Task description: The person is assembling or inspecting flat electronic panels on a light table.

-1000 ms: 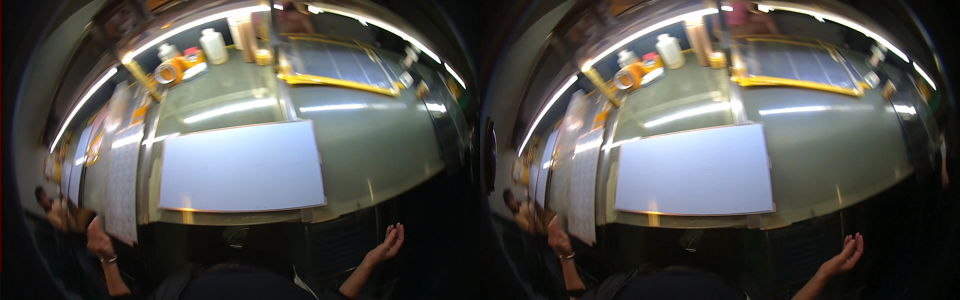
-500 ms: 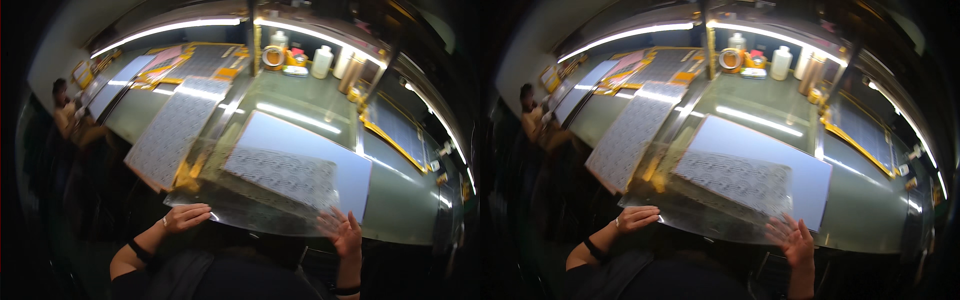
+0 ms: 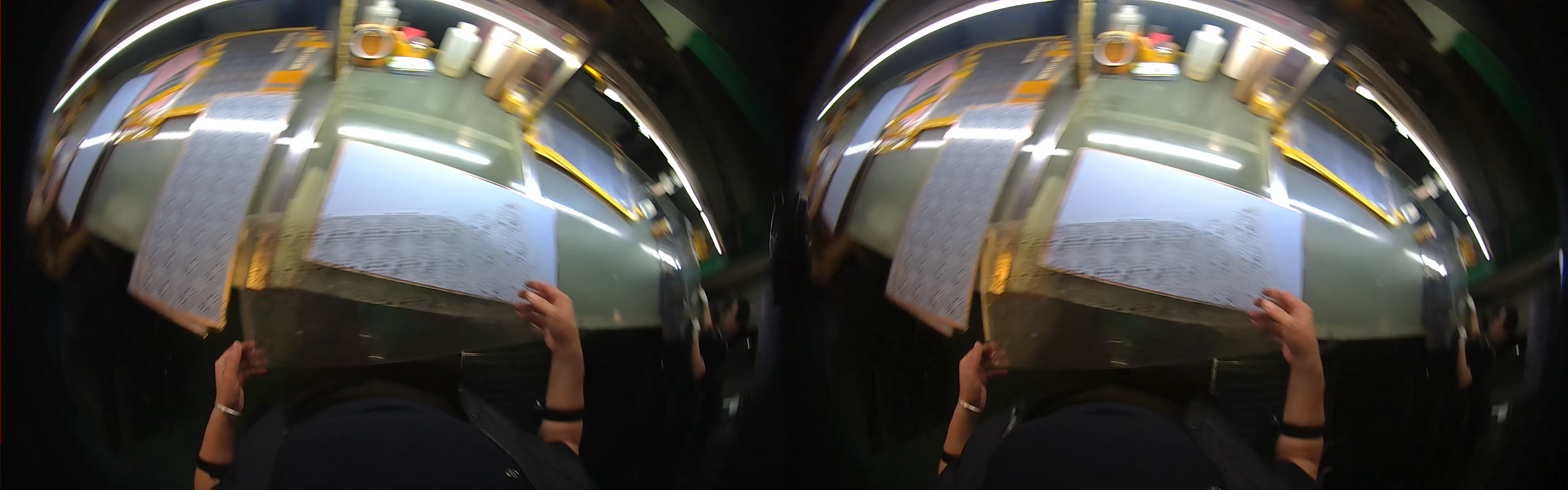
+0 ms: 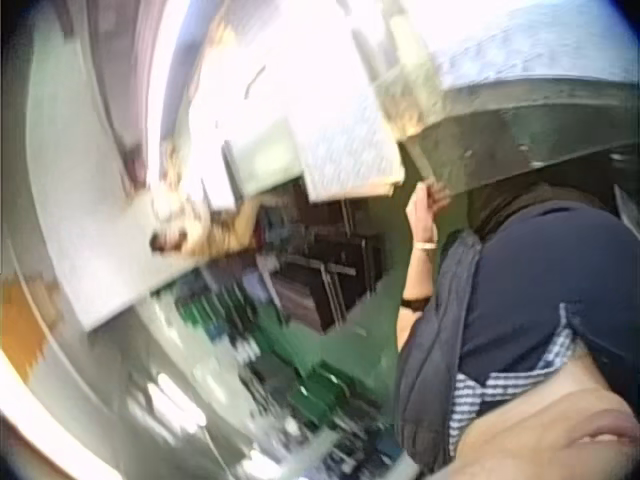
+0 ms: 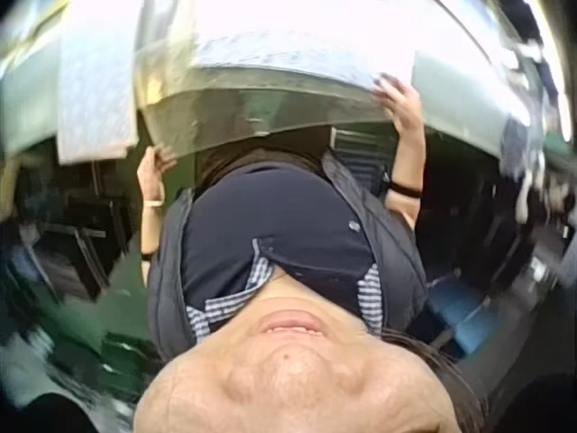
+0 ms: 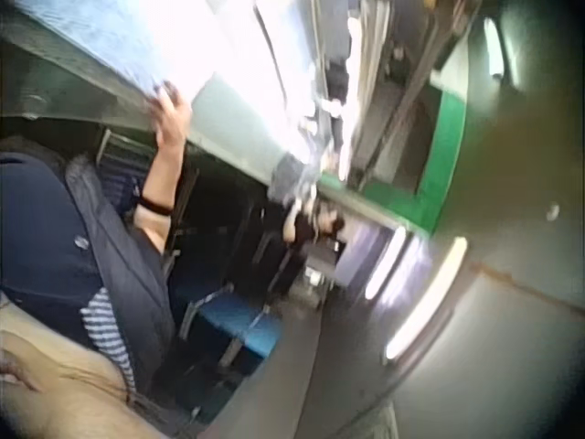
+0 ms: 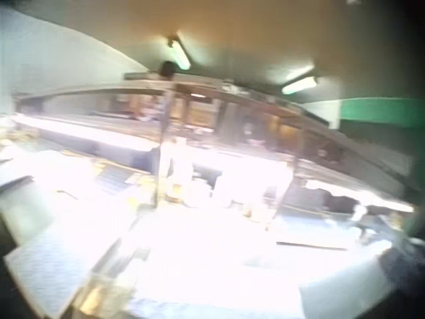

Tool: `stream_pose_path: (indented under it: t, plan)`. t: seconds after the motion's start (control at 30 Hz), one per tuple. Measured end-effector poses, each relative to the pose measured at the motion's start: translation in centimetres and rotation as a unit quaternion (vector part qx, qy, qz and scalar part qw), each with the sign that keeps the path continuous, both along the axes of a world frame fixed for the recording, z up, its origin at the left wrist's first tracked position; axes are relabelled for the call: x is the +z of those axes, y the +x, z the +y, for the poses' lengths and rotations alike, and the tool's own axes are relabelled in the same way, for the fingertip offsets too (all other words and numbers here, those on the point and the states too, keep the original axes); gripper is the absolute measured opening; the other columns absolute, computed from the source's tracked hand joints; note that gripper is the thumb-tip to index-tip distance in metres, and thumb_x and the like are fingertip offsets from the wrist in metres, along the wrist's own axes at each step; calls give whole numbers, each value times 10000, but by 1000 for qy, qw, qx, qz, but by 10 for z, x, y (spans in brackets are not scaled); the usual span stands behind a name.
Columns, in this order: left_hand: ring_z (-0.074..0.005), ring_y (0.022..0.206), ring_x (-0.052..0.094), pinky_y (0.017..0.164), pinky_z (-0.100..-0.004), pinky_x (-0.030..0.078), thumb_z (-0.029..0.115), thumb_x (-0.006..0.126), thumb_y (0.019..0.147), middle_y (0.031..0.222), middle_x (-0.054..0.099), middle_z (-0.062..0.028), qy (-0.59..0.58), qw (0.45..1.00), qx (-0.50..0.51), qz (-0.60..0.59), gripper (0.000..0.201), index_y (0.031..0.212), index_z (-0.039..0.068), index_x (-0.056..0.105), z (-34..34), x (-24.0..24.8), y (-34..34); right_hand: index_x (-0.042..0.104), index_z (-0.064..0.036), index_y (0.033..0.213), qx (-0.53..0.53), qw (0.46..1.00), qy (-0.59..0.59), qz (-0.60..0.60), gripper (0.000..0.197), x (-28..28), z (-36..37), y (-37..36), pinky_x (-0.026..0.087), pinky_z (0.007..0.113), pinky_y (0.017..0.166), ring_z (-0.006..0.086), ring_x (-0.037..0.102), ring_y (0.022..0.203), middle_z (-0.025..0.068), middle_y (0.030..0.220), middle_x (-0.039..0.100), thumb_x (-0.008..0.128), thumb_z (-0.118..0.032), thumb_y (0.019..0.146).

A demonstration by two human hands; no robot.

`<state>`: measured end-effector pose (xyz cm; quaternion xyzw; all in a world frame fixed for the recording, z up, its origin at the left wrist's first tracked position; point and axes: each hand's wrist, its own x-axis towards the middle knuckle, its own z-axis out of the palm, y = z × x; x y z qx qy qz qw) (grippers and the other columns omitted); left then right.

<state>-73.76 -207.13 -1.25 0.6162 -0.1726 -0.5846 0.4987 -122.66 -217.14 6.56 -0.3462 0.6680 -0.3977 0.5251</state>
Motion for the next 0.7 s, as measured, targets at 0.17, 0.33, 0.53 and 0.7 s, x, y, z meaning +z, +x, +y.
stream_pose_path:
  t: [0.17, 0.33, 0.53, 0.7]
  plan:
    - [-229, 756, 629, 628, -303, 520, 150, 592, 806, 861, 621, -142, -30, 989, -141, -18, 274, 1001, -32, 531, -45, 22, -21, 506, 44, 1115, 11, 999, -25, -21, 322, 7, -11, -10, 517, 274, 653, 184, 620, 756, 114, 898, 606, 554, -99, 831]
    - [-219, 760, 629, 683, -330, 535, 56, 559, 814, 886, 613, -173, -22, 982, -159, -96, 245, 1021, -67, 509, -38, 51, -10, 450, 53, 1177, 34, 999, -42, -2, 405, -4, -5, -3, 471, 258, 586, 144, 561, 630, 92, 759, 583, 552, -92, 813]
    - [-181, 875, 598, 741, -301, 522, 115, 492, 870, 1000, 594, -126, -82, 961, -263, -29, 283, 1116, -24, 484, -38, 64, -4, 475, -42, 1198, 49, 998, 20, -22, 410, 14, 33, -18, 365, 183, 468, 75, 524, 621, 30, 765, 568, 585, -147, 818]
    - [-120, 817, 604, 720, -249, 484, 92, 501, 837, 917, 625, -95, -166, 863, -355, -318, 236, 1045, -16, 536, -51, 99, -27, 424, -54, 1227, 82, 991, 97, -40, 421, 19, 32, -40, 421, 206, 491, 120, 564, 664, 71, 857, 587, 563, -125, 836]
